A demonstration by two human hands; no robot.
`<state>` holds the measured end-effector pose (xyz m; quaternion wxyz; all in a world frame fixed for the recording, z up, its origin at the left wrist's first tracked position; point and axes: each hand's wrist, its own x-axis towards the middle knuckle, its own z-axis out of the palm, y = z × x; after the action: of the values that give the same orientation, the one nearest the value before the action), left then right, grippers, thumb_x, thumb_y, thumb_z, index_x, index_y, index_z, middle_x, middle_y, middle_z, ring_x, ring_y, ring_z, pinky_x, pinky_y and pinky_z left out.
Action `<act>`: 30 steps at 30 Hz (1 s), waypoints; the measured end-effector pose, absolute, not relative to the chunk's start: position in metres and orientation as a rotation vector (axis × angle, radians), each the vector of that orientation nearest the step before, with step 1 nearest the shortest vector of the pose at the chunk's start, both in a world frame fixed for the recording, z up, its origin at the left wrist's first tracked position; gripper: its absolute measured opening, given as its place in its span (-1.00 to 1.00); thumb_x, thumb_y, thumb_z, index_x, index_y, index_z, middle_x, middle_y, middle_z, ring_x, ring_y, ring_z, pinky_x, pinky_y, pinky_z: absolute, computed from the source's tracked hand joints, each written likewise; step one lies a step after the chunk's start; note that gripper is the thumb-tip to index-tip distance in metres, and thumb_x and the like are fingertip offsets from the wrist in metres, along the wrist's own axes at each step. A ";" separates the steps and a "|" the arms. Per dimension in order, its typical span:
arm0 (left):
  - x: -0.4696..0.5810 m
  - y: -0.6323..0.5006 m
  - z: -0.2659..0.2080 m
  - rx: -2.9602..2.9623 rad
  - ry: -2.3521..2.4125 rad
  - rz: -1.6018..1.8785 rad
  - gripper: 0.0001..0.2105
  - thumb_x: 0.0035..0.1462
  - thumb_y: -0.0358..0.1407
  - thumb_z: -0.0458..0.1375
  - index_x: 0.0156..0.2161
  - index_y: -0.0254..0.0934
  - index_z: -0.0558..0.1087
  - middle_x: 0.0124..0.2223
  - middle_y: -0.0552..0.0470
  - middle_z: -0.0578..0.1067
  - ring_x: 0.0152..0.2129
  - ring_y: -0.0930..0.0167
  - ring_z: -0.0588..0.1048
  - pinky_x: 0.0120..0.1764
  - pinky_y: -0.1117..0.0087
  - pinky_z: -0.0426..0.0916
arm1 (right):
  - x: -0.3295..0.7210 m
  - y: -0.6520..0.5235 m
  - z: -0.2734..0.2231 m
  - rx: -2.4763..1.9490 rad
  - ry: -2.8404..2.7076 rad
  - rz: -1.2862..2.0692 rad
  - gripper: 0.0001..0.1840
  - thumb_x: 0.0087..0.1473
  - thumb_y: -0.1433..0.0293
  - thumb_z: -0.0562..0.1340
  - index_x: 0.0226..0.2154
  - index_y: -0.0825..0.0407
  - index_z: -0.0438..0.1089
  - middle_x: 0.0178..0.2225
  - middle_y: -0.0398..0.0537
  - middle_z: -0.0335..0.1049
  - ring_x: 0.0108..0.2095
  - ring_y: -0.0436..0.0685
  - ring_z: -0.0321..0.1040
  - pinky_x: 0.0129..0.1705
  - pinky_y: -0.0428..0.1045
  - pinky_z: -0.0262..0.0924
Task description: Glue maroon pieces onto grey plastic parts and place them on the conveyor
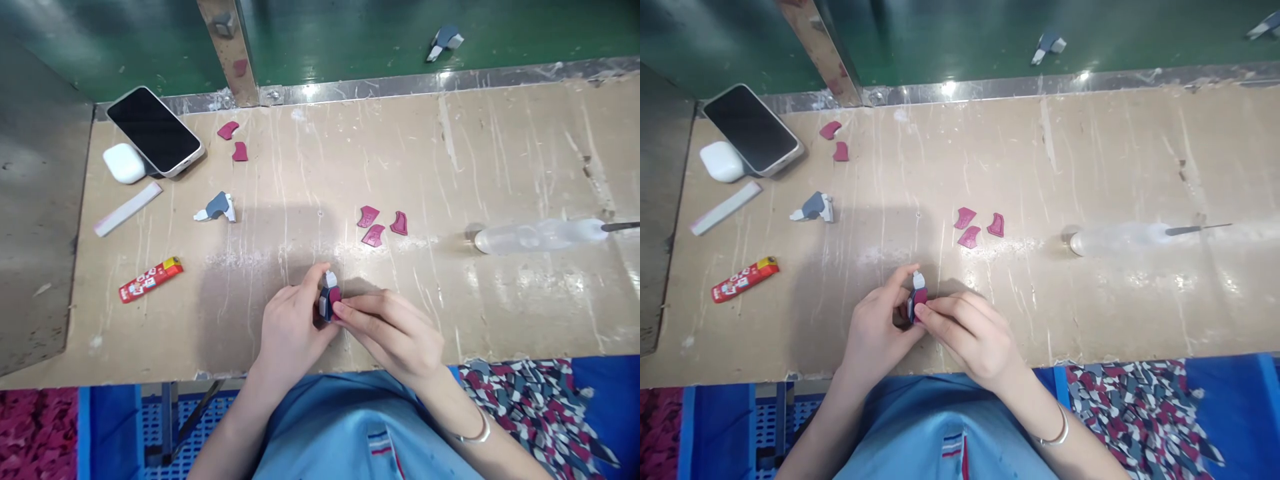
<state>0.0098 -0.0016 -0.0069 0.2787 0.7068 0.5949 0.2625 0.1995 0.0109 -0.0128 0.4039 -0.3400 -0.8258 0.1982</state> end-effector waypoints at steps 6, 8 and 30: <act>0.012 -0.006 -0.006 1.662 1.612 0.773 -0.50 0.20 -0.34 0.26 0.26 -0.19 0.42 -0.39 0.18 0.58 -0.40 0.33 0.61 -0.18 0.31 0.51 | 0.194 0.013 -0.016 -0.845 -2.054 0.525 -0.77 0.43 0.54 0.24 0.02 0.05 0.57 -0.18 0.01 0.68 -0.22 0.12 0.57 -0.19 0.04 0.54; 0.014 -0.009 -0.002 1.462 1.582 0.817 -0.46 0.18 -0.38 0.26 0.26 -0.11 0.38 -0.38 0.20 0.59 -0.40 0.36 0.59 -0.20 0.34 0.50 | 0.193 0.014 -0.014 -0.873 -2.054 0.474 -0.79 0.45 0.50 0.23 -0.01 0.03 0.59 -0.18 -0.01 0.68 -0.21 0.14 0.53 -0.17 0.05 0.52; 0.011 -0.013 0.005 0.750 0.942 1.102 -0.60 0.37 -0.25 0.38 0.21 0.03 0.41 -0.19 0.17 0.74 -0.27 0.56 0.69 -0.11 0.62 0.54 | 0.180 -0.003 -0.017 -0.926 -1.560 0.964 -0.40 0.31 0.55 0.38 0.28 -0.28 0.39 -0.14 -0.12 0.71 -0.14 0.15 0.65 -0.10 0.06 0.58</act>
<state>0.0109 -0.0131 0.0051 0.6851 0.3349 0.4204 0.4916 0.1803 -0.0030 -0.0167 0.5173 -0.3858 -0.6498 0.4016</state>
